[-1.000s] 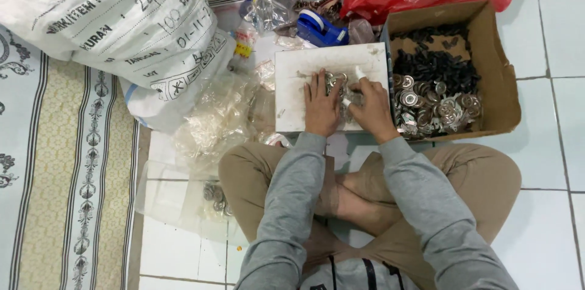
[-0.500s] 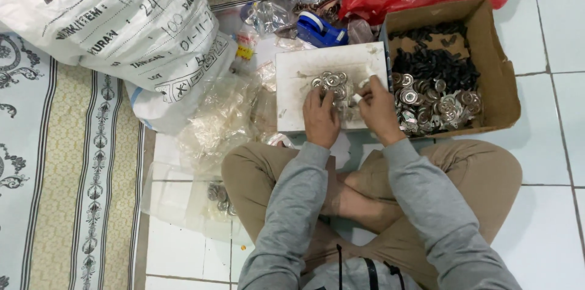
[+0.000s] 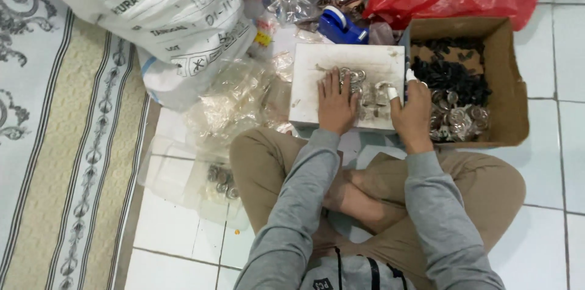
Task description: Arranging small metal parts from a box onto a white board template
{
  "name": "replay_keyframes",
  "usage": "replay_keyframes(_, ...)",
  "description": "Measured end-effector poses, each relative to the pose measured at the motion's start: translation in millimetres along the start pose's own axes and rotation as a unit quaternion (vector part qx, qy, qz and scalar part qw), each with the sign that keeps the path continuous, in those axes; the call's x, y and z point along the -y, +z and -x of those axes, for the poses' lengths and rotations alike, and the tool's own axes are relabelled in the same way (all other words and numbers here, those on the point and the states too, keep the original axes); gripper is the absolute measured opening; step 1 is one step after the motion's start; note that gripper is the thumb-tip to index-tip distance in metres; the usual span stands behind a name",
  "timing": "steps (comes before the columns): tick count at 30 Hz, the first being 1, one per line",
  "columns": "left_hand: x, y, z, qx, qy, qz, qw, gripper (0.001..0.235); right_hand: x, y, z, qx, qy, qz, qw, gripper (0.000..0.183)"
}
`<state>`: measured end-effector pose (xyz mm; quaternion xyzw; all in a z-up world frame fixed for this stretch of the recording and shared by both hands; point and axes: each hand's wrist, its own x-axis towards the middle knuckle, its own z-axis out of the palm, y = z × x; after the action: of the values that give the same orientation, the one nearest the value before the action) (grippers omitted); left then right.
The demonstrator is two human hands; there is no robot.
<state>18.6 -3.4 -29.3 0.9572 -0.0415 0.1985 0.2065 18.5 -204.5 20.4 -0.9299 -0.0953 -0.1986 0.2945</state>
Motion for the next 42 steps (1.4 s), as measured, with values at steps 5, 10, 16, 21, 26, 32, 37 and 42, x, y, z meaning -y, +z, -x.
replay_keyframes(5, 3.3, -1.2, -6.9, -0.062, -0.06, 0.097, 0.992, 0.058, 70.5, 26.6, -9.5, 0.066, -0.073, -0.157, 0.983, 0.046)
replay_keyframes(10, 66.1, -42.1, -33.8, -0.019, -0.161, 0.053, 0.985, 0.047, 51.6, 57.1, 3.2, 0.039, -0.116, -0.136, 0.983, 0.05)
replay_keyframes(16, 198.7, -78.2, -43.1, 0.13, -0.249, -0.146, 0.948, 0.025, 50.7, 60.7, 0.4, -0.025, -0.113, -0.136, 0.984, 0.038)
replay_keyframes(21, 212.7, -101.4, -18.6, 0.201, -0.264, -0.193, 0.923, 0.031, 30.6, 75.0, 11.2, -0.019, -0.104, -0.135, 0.985, 0.039)
replay_keyframes(26, 210.8, -122.7, -32.7, 0.222, -0.268, -0.167, 0.922, 0.035, 33.0, 73.4, 11.6, -0.017, -0.111, -0.144, 0.983, 0.039)
replay_keyframes(32, 237.1, -159.2, -19.4, 0.192, -0.237, -0.249, 0.919, 0.075, 37.1, 68.2, 10.7, -0.022, -0.106, -0.133, 0.985, 0.037)
replay_keyframes(37, 279.3, -140.8, 8.3, 0.158, -0.179, -0.268, 0.933, 0.05, 41.9, 66.7, 10.3, -0.027, -0.116, -0.107, 0.987, 0.037)
replay_keyframes(42, 282.3, -161.8, 8.1, 0.087, -0.203, -0.16, 0.962, 0.027, 44.4, 63.8, 8.6, -0.027, -0.106, -0.114, 0.987, 0.037)
